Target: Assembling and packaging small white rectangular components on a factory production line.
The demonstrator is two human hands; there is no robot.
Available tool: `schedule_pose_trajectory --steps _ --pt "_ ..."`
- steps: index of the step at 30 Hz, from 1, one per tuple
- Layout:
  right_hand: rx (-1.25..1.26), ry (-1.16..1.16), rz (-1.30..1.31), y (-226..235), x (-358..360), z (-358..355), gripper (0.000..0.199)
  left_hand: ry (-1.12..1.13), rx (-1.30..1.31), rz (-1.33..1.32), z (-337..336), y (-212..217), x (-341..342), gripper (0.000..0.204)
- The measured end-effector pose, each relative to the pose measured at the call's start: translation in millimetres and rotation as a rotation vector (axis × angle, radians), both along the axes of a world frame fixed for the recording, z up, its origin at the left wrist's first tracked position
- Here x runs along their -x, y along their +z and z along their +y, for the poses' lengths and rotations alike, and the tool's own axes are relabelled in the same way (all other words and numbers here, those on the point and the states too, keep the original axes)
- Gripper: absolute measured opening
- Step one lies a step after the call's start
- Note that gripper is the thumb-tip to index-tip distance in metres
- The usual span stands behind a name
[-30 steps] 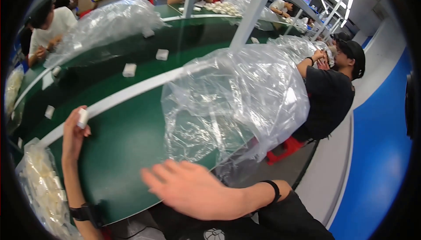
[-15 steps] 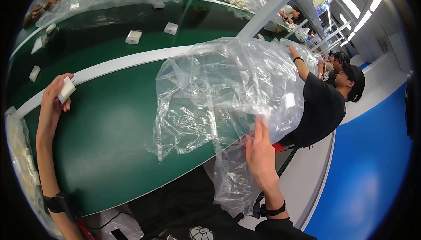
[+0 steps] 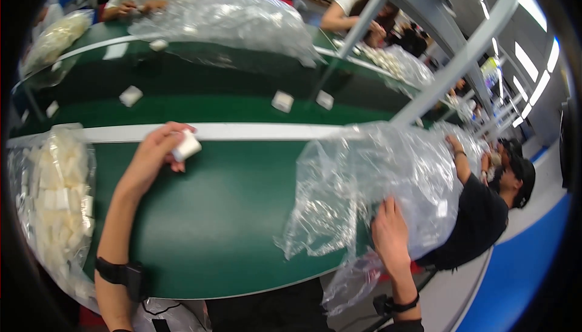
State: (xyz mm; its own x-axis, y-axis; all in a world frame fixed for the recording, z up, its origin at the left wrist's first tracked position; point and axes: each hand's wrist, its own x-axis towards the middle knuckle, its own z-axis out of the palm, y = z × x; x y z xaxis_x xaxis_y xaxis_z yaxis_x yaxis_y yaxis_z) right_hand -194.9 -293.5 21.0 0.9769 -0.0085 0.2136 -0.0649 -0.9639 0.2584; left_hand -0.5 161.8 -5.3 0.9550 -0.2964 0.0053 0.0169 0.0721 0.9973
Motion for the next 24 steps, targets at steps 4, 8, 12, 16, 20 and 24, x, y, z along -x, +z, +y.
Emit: schedule_pose_trajectory --steps 4,8,12,16,20,24 --pt "0.007 0.089 0.109 20 11 10 0.043 -0.049 -0.016 -0.005 -6 3 0 0.032" --pt "0.061 0.234 0.151 30 23 39 0.038 -0.078 -0.044 -0.034 7 -1 4 0.032" --pt "-0.139 0.094 0.258 17 26 21 0.060 -0.123 -0.010 -0.042 10 -1 6 0.038" --pt "-0.268 0.074 0.142 13 20 26 0.049 -0.089 0.082 -0.039 8 -9 5 0.040" --pt "-0.582 0.149 0.187 56 -2 90 0.046 -0.089 0.042 -0.070 4 -13 -5 0.037" --pt "-1.223 0.382 0.375 66 -55 166 0.033 -0.047 0.062 -0.049 14 -20 -4 0.030"
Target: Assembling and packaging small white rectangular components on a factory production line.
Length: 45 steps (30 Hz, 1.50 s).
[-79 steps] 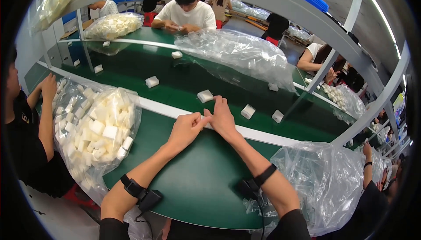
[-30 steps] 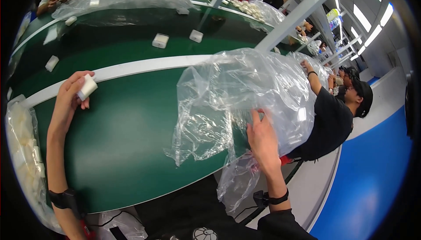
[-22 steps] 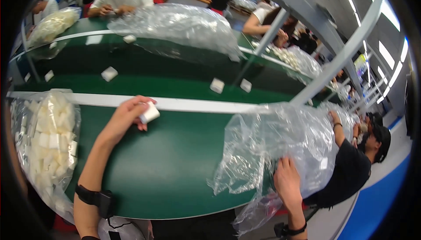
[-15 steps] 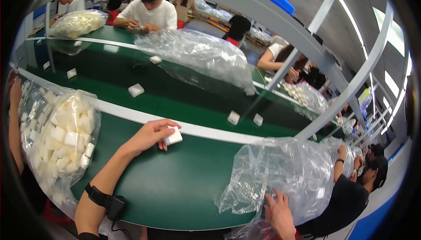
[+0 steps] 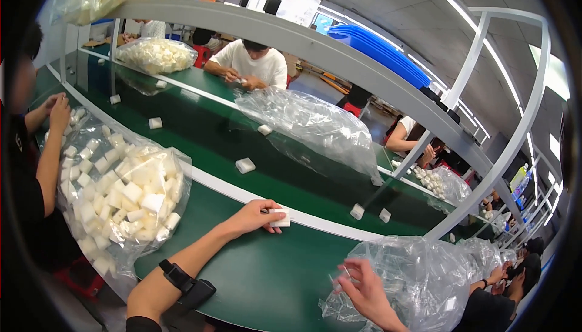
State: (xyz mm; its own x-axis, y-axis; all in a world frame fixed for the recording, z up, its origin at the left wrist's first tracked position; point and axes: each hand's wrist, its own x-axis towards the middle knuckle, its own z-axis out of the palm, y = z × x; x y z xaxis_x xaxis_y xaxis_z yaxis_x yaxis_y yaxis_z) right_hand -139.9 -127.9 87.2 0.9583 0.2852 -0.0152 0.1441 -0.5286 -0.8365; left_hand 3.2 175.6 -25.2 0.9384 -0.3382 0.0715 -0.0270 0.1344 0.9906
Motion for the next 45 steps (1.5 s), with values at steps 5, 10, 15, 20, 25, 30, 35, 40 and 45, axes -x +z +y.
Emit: schedule_pose_trajectory --steps 5,10,15,20,25,30,35,40,45 --pt "-0.323 0.207 -0.024 -52 -97 50 0.029 0.052 -0.010 -0.015 -8 -7 -9 0.029" --pt "-0.472 -0.030 -0.120 -113 -141 66 0.024 0.101 0.071 0.008 -16 -9 2 0.027" --pt "-0.574 0.121 -0.052 -108 -139 63 0.027 0.021 0.088 0.099 -30 3 11 0.030" --pt "-0.616 0.125 -0.012 -118 -151 66 0.027 0.215 0.168 0.174 -30 -5 7 0.026" --pt "-0.832 0.282 -0.060 -124 -164 84 0.033 0.217 0.201 0.172 -18 3 11 0.033" --pt "-0.731 0.304 -0.107 -127 -165 73 0.030 0.231 0.224 0.207 -35 6 7 0.030" --pt "-0.772 0.295 -0.197 -128 -155 79 0.032 0.240 0.152 0.166 -35 6 17 0.025" --pt "-0.728 0.311 -0.221 -126 -154 78 0.031 0.229 0.079 0.111 -35 8 19 0.020" --pt "-0.754 0.264 -0.226 -122 -146 86 0.029 0.178 0.025 0.078 -21 -3 10 0.029"
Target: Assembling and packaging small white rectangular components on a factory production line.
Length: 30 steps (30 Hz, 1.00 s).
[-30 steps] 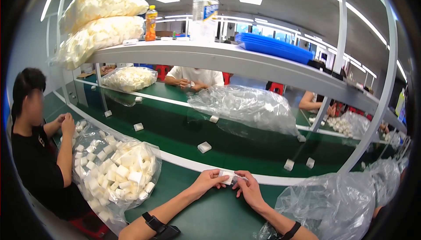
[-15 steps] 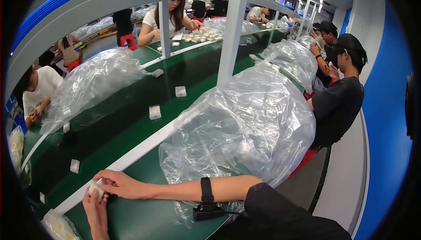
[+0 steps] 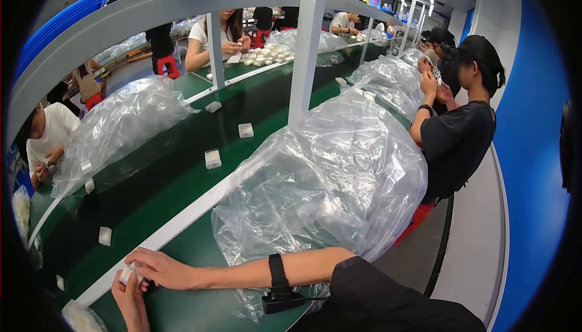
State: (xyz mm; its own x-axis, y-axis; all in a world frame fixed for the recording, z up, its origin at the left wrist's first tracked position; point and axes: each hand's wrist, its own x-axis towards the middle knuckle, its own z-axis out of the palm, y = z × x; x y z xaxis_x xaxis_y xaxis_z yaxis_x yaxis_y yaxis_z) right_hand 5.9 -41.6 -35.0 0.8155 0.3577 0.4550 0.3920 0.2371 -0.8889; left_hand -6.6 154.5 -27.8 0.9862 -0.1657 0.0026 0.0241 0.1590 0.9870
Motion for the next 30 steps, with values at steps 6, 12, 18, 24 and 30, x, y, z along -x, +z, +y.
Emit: schedule_pose_trajectory --steps 6,12,18,24,30 --pt "0.029 -0.007 -0.061 -2 -2 2 0.028 0.034 0.069 0.025 -9 5 4 0.028" --pt "-0.017 0.041 0.069 -6 -5 5 0.029 0.058 0.041 -0.022 -1 -1 -1 0.028" --pt "0.000 0.021 0.094 -5 -4 6 0.032 0.073 0.002 -0.041 -3 5 4 0.024" --pt "0.011 0.022 0.033 -3 -1 5 0.030 0.143 -0.048 -0.046 -9 11 9 0.016" --pt "-0.008 -0.113 -0.236 -9 -2 10 0.033 0.110 -0.106 -0.089 -7 14 6 0.017"
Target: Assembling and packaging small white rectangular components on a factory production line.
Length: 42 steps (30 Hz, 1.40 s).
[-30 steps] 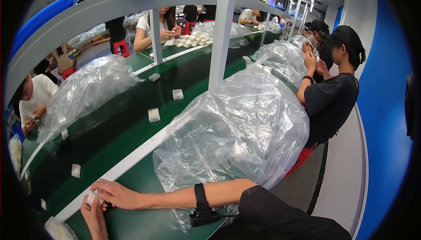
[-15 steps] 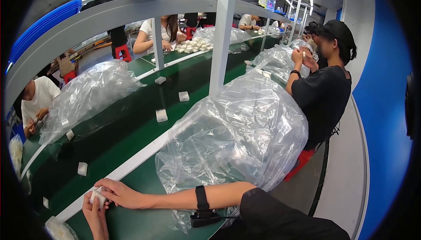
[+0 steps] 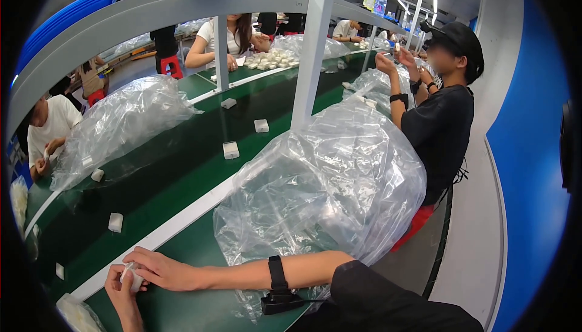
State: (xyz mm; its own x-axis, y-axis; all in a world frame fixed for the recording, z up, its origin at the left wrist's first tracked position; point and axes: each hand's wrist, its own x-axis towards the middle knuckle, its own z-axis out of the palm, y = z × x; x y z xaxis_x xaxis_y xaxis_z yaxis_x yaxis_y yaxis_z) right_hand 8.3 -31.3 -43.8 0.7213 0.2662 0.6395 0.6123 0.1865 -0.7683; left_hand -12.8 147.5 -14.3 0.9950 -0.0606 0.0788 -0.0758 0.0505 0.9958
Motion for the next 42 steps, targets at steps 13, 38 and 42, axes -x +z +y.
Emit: schedule_pose_trajectory --steps 13,38,42 --pt "0.100 0.199 0.474 21 0 -16 0.041 -0.081 -0.147 -0.034 10 5 -4 0.019" --pt "0.027 0.041 0.348 25 0 -20 0.032 -0.045 0.059 0.021 14 13 -3 0.026" --pt "0.038 0.033 0.301 28 -2 -21 0.027 -0.006 -0.043 -0.015 15 17 2 0.018"
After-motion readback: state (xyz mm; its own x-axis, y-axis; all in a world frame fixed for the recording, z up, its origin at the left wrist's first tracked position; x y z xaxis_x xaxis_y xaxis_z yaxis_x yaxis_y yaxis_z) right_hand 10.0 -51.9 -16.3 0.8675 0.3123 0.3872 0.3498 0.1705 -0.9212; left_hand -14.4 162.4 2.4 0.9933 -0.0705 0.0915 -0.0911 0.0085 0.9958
